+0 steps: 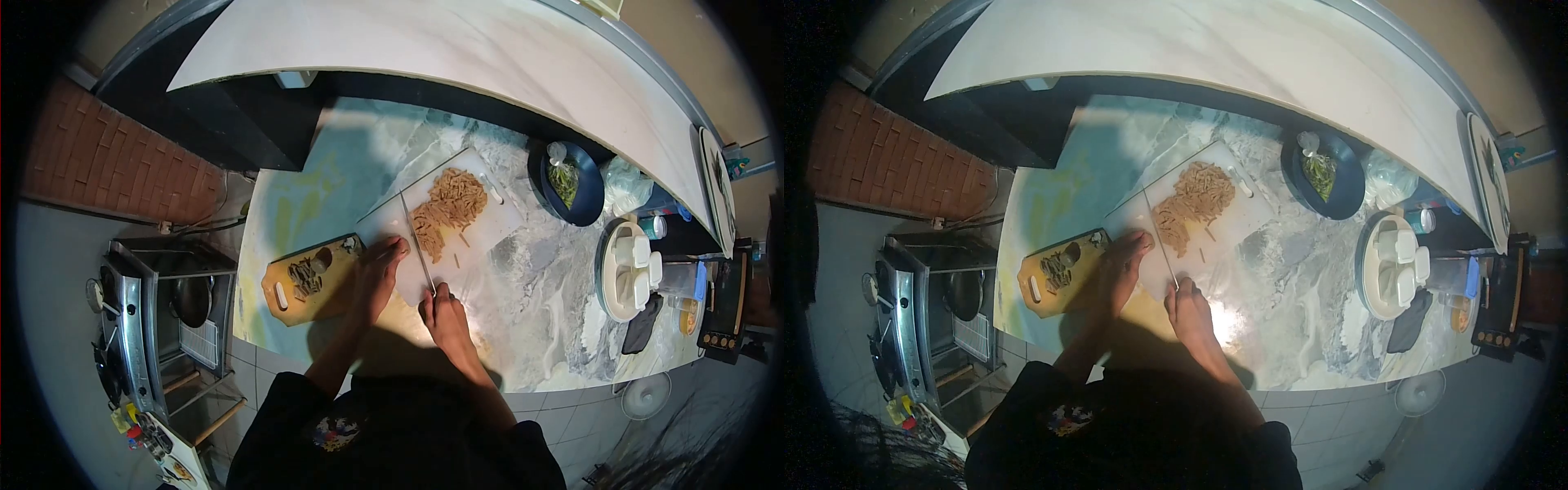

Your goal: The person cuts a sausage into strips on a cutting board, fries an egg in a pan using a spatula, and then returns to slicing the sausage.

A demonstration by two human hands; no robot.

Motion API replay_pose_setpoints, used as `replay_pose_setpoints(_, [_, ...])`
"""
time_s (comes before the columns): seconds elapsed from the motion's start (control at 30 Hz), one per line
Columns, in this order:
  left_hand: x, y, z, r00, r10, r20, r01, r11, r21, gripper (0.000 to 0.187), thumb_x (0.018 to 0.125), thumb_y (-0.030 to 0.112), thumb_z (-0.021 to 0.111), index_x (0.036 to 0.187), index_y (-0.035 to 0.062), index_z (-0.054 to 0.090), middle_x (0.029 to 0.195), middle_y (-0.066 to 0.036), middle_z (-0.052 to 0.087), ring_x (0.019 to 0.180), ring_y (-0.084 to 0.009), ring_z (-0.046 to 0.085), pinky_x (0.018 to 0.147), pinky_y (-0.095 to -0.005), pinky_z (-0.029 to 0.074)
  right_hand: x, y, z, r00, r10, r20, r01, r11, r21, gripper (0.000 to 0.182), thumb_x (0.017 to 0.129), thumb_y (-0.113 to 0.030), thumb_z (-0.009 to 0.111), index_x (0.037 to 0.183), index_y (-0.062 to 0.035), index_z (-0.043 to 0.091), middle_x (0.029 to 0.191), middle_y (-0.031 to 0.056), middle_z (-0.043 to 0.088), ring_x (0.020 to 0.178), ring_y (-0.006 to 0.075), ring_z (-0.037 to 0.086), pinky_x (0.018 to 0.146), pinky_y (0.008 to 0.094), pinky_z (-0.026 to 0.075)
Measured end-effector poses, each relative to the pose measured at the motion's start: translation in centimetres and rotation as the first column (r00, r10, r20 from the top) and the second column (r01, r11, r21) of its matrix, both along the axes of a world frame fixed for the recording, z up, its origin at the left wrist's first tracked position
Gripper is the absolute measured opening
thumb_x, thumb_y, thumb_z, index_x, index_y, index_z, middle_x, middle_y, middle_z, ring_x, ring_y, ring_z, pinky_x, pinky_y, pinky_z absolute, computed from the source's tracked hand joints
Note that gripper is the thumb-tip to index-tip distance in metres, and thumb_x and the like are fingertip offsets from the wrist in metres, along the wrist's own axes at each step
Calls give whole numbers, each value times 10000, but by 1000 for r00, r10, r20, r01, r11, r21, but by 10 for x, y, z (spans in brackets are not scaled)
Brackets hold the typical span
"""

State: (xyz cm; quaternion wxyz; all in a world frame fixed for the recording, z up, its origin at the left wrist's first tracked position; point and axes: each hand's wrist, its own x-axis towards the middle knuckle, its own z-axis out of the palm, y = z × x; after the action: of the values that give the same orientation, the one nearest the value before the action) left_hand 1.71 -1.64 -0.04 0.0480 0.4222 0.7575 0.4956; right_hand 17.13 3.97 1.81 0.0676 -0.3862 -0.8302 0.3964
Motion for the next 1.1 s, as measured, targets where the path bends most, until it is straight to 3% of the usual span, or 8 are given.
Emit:
replay_pose_setpoints(0.27, [-2,2,-4,997,-26,-75,23,999,-44,240,801,-20,629,1037,12,658,995,-152,657,891,-311,631,779,-370,524,-2,0,0,999,-1,-44,3,998,63,189,944,-147,468,896,35,447,626,272,566,596,469,566,516,496,428])
replay_pose_setpoints(0.43, [-3,2,-9,993,-34,-116,28,998,-51,248,800,-15,631,1044,23,660,1012,-149,653,907,-311,627,788,-375,522,-7,-5,8,997,22,74,-27,998,61,233,947,-182,468,911,48,476,710,270,590,637,438,596,571,485,484])
replay_pose_setpoints(0.6, [-2,1,-13,987,-30,-159,21,998,-54,239,825,-4,602,1054,33,659,1012,-148,650,916,-312,623,791,-370,523,-7,-8,3,996,22,81,-28,997,67,230,950,-184,466,902,40,475,694,267,587,630,427,603,564,475,491])
replay_pose_setpoints(0.83, [-2,3,-9,997,-54,-51,50,996,-78,232,859,5,561,1071,38,650,1025,-142,642,904,-317,616,789,-371,520,-10,-8,1,987,23,157,-39,994,98,262,952,-208,466,878,44,477,710,258,597,630,409,615,573,456,512])
replay_pose_setpoints(0.9, [-3,2,-4,966,-78,-247,39,987,-159,241,863,6,553,1083,43,645,1042,-139,635,916,-310,610,788,-374,520,-11,-7,-5,991,8,131,-23,993,119,273,951,-209,459,867,50,474,677,266,591,602,417,607,548,464,502])
replay_pose_setpoints(1.1, [-1,3,-2,979,-50,-198,28,993,-111,259,857,-8,544,1089,46,645,1051,-136,635,931,-306,608,790,-373,521,-12,-5,-8,984,13,179,-41,988,152,284,946,-221,466,855,47,478,684,251,599,619,400,623,546,449,517])
